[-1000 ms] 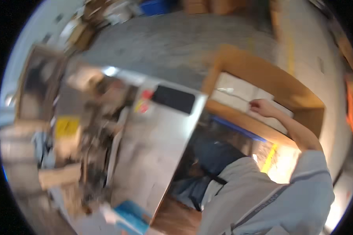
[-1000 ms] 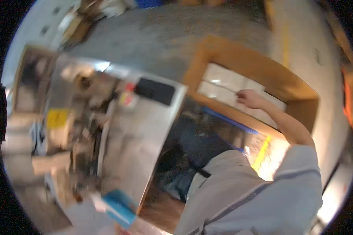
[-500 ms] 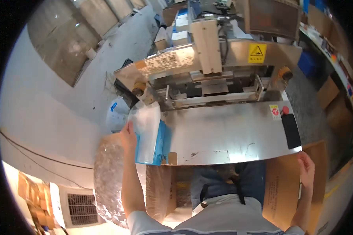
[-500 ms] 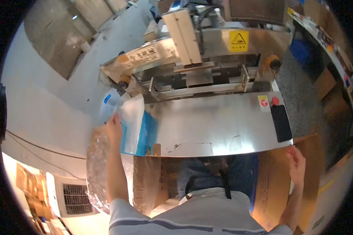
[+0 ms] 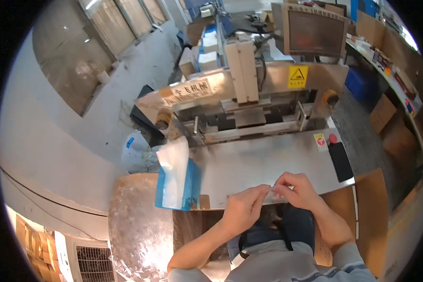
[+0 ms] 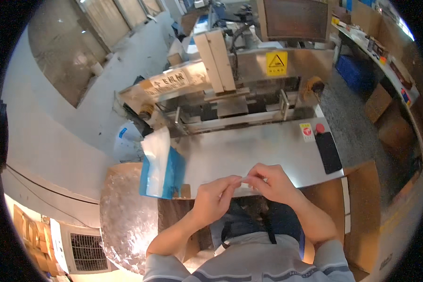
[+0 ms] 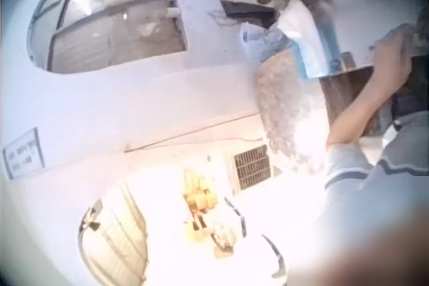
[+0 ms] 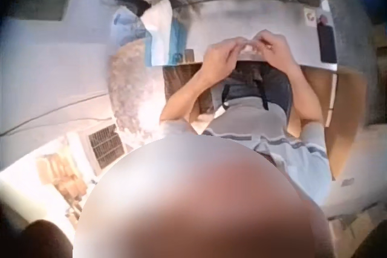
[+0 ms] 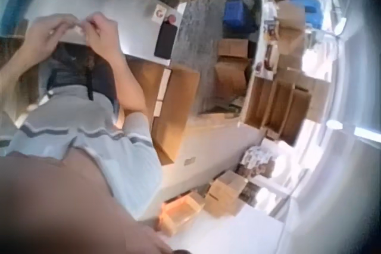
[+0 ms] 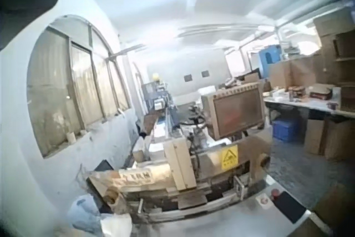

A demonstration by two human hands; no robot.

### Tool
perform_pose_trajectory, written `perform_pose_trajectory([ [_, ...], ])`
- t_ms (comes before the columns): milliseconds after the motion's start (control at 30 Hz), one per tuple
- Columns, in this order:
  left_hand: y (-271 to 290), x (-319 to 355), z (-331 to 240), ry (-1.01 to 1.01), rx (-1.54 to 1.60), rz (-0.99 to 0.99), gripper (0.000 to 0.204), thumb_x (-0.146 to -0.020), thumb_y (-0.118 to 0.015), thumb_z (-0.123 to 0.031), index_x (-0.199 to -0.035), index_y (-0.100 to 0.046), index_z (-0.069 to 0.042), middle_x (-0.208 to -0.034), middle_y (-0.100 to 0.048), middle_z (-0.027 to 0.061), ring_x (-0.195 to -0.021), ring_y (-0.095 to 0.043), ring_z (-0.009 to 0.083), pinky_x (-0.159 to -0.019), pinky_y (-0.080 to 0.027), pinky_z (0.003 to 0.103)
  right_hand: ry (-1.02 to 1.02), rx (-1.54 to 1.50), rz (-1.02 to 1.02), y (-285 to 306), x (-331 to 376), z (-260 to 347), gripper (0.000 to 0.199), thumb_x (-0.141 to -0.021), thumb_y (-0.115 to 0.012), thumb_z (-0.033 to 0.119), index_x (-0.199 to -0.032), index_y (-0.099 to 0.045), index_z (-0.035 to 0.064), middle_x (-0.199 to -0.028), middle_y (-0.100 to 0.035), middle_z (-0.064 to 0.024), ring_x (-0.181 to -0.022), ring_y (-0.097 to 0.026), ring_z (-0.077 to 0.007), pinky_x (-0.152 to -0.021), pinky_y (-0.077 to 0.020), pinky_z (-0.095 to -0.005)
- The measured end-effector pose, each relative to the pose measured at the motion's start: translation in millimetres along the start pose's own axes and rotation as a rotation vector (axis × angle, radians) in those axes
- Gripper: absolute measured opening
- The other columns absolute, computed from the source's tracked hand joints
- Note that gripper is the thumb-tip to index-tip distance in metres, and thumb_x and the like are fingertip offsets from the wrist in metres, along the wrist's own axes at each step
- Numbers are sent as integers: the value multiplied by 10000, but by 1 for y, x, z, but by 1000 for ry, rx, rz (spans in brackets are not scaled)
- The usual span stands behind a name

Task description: Wrapping small white boxes in plastic film using a heat-sealing machine and placing them into a larger cardboard carton.

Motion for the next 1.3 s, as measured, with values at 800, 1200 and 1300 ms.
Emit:
perform_pose_trajectory([
  [800,-58,0,44,9,-111,605,191,-917,-658,-251,-978,-685,-72,-818,-685,157,-756,-656,378,-679,-522,445,180,318,339,3,19,-30,132,-861,-702,213,-884,-675,85,-889,-666,-89,-917,-641,-296,-862,-510,-406],
  [1200,-25,-69,103,137,-280,600,188,-956,-577,-216,-972,-606,-31,-909,-680,214,-843,-645,435,-723,-521,480,188,400,142,56,-48,-83,163,-871,-670,232,-859,-736,85,-907,-706,-88,-956,-625,-296,-879,-491,-399],
  [1300,-20,-94,202,184,-197,519,219,-957,-596,-248,-1013,-653,-43,-889,-711,166,-821,-694,324,-722,-530,410,108,369,184,45,-106,-115,192,-880,-660,237,-888,-729,58,-902,-705,-119,-900,-643,-319,-825,-507,-399],
])
Point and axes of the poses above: each hand's wrist, its own x-axis away from the middle knuckle, its own y-axis out of the back of the hand, z = x × y, the point moved 7 cm from there along -x, towards the middle knuckle
